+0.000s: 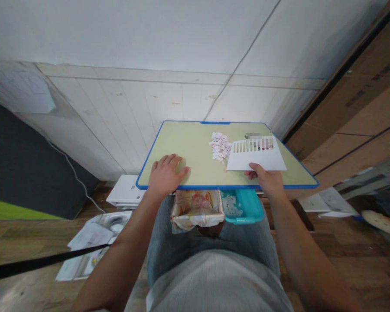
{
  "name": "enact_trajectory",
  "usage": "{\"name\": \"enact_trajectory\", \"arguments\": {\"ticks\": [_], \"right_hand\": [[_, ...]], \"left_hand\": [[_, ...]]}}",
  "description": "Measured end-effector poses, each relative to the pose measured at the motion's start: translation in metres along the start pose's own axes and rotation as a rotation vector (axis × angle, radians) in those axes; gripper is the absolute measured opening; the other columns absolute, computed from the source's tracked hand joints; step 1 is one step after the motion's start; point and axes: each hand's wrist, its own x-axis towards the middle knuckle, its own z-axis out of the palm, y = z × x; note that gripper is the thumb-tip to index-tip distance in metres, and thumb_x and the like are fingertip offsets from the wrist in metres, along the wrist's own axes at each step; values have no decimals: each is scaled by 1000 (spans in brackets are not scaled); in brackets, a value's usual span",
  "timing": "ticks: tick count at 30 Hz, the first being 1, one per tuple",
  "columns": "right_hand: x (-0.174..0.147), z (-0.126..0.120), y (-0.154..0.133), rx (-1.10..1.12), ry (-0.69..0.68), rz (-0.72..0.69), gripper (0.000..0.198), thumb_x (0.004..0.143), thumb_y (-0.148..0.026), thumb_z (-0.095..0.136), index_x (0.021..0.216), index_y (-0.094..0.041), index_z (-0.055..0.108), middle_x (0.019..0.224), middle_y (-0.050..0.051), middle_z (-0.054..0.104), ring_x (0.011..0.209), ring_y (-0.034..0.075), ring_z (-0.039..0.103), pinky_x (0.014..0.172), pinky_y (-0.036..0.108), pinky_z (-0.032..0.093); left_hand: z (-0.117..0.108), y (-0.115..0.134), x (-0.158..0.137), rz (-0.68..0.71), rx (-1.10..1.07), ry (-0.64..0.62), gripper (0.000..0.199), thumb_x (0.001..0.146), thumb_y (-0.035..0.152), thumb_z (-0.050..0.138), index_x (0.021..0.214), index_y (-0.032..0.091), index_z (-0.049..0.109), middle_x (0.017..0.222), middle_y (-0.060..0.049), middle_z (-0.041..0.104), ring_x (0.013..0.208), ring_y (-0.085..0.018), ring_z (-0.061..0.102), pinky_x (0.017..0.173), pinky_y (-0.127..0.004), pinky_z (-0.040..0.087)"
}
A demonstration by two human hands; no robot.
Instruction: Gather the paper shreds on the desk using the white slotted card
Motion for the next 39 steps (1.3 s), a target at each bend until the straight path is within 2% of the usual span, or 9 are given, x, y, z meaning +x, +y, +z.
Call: {"name": "enact_trajectory", "arguments": {"ticks": [12,16,23,29,36,39], "right_hand": [[-6,-3,-3,-7,-77,-23,37,80,-58,91,73,-26,75,67,7,79,56,23,69,61,38,63],[-7,-5,-5,-23,-109,-18,44,82,-65,93,74,-26,77,69,8,79,57,23,68,62,39,64],[-9,-9,-7,-106,-252,-69,59,83,-80,97,69,-26,77,69,10,81,64,27,72,69,44,68],[-11,-5,-10,-34,-166,-33,54,82,-76,97,77,-25,80,72,10,83,60,26,73,65,42,68],[-25,4,-16,-69,-290,34,55,82,-76,98,67,-27,78,72,11,83,66,28,75,72,44,72],[-25,2,-18,-65,-289,42,58,80,-79,98,66,-25,79,71,11,83,66,27,75,74,43,71]], "left_hand": [[-4,4,-1,-15,2,-16,53,119,53,63,164,28,76,184,-13,67,175,-38,56,144,-61,45],[-3,3,-1,-13,0,-12,53,119,53,63,164,29,76,183,-13,67,175,-39,57,144,-62,45],[-2,2,0,-2,13,-8,53,120,53,63,164,27,76,182,-14,68,174,-38,58,144,-61,46],[-4,3,0,-5,21,-27,52,120,52,64,164,28,76,183,-13,68,175,-37,57,144,-61,45],[-4,3,0,-2,16,-9,53,120,52,65,165,26,76,182,-14,68,174,-38,58,144,-61,46],[-5,3,0,2,12,-15,52,120,52,64,163,26,76,182,-14,68,174,-38,58,144,-61,46]]}}
